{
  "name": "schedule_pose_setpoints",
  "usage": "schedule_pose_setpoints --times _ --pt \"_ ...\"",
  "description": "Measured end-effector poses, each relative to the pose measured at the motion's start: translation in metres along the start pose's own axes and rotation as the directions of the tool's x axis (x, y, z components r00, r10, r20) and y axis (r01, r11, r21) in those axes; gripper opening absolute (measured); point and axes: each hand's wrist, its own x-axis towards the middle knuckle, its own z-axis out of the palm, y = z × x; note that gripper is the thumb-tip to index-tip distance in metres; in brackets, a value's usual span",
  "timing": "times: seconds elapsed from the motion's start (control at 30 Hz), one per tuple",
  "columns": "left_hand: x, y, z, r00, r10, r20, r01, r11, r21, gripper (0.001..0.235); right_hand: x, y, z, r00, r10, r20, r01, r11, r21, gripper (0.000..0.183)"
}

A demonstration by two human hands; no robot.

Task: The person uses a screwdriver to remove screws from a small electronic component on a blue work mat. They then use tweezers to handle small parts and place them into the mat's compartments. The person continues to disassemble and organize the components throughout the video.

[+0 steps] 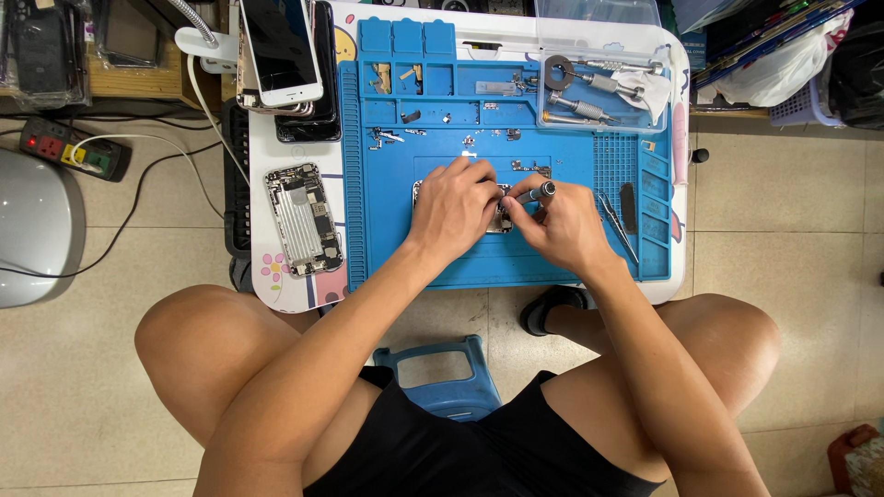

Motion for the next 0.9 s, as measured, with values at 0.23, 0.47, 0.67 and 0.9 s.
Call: schedule_pose_setpoints --times 0.23,0.47,0.67,0.9 --pt "0.002 0.001 -0.005 1.000 -0.006 0.020 0.006 1.000 0.007 0.009 0.009 -0.017 -0.008 1.000 -0.018 -0.007 0.018 1.000 0.006 0.003" --pt "0.001 0.001 -0.003 0.999 -0.005 0.033 0.004 1.000 0.009 0.009 0.012 -0.025 -0.015 0.998 -0.020 -0.060 0.017 0.998 -0.054 0.023" --pt "0.001 0.001 -0.006 1.000 -0.002 0.028 0.002 1.000 0.003 0.008 0.012 -0.029 -0.017 0.990 -0.112 -0.088 0.085 0.960 -0.265 0.043" --pt "0.001 0.001 -0.004 0.999 -0.008 0.031 0.008 1.000 -0.004 0.007 0.016 -0.036 -0.027 0.956 -0.290 -0.034 0.239 0.842 -0.483 0.008"
